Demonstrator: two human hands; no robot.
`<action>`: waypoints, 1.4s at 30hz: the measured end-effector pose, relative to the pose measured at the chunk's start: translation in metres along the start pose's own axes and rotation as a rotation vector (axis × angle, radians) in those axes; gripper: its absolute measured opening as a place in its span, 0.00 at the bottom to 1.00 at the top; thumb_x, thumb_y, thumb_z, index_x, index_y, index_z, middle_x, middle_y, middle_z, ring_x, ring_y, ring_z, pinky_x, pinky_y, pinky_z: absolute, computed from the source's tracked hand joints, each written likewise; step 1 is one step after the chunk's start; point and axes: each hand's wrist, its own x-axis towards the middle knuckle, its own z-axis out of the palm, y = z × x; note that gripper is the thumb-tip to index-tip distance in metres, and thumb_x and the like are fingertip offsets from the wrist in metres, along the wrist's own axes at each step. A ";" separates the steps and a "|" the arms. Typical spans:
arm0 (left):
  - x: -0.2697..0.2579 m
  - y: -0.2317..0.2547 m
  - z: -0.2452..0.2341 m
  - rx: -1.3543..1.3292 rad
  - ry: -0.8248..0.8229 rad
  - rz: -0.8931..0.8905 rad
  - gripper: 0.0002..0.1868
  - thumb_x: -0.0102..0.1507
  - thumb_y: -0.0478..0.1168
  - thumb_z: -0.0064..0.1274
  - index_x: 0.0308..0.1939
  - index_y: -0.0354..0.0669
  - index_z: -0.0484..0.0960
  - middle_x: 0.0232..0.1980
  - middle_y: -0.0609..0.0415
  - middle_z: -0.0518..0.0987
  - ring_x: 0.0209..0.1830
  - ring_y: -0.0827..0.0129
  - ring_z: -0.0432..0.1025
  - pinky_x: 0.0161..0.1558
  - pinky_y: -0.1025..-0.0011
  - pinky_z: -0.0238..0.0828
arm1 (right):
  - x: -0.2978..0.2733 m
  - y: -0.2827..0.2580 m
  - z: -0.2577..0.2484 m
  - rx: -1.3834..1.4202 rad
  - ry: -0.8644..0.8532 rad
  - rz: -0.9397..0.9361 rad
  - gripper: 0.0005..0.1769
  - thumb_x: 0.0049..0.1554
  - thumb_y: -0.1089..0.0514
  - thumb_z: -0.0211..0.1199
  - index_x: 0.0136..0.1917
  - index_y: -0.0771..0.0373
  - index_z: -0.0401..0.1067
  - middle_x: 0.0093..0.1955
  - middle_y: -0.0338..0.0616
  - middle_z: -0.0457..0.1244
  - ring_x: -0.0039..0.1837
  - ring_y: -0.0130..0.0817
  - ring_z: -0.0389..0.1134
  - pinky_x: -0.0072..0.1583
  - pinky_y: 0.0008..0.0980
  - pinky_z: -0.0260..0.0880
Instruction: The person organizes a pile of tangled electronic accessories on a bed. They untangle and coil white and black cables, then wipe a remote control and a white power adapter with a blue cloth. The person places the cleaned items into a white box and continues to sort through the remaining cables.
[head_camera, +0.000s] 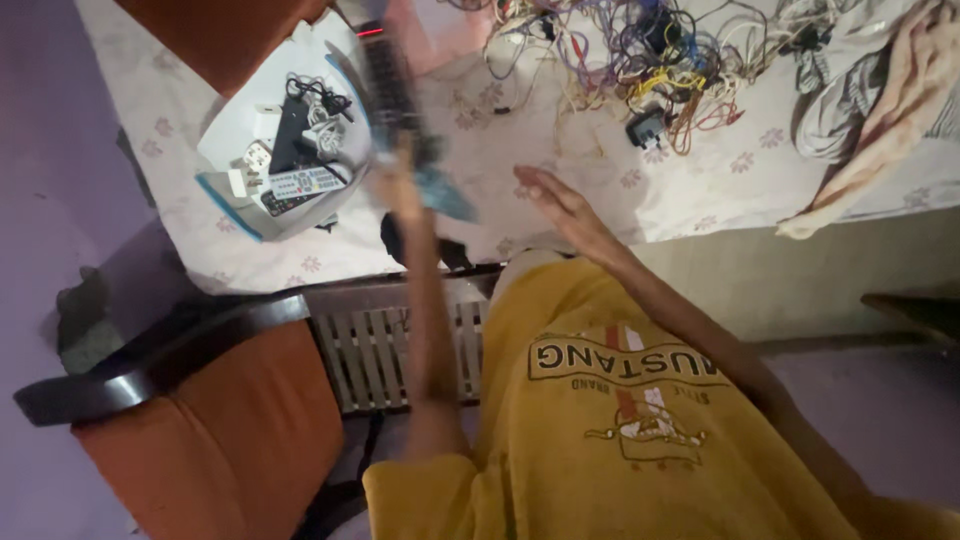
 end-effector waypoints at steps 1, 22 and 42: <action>0.026 -0.014 -0.021 -0.129 0.094 0.145 0.48 0.61 0.55 0.70 0.71 0.26 0.62 0.63 0.38 0.70 0.56 0.56 0.68 0.58 0.61 0.66 | -0.003 0.004 0.001 0.004 -0.015 0.004 0.32 0.69 0.42 0.47 0.79 0.62 0.57 0.77 0.48 0.58 0.78 0.38 0.57 0.75 0.35 0.56; -0.057 0.009 0.033 0.824 -0.050 0.846 0.20 0.50 0.47 0.57 0.42 0.40 0.83 0.51 0.37 0.78 0.54 0.43 0.70 0.51 0.50 0.64 | -0.006 0.049 -0.006 -0.284 0.053 0.093 0.20 0.67 0.55 0.56 0.70 0.62 0.67 0.67 0.48 0.65 0.63 0.39 0.70 0.57 0.36 0.71; 0.028 -0.028 0.246 1.087 -0.418 1.191 0.23 0.59 0.36 0.48 0.59 0.40 0.76 0.58 0.44 0.77 0.57 0.51 0.71 0.47 0.59 0.71 | -0.062 0.046 -0.030 -0.205 0.280 0.184 0.20 0.66 0.59 0.56 0.70 0.63 0.66 0.67 0.51 0.63 0.64 0.44 0.69 0.55 0.37 0.75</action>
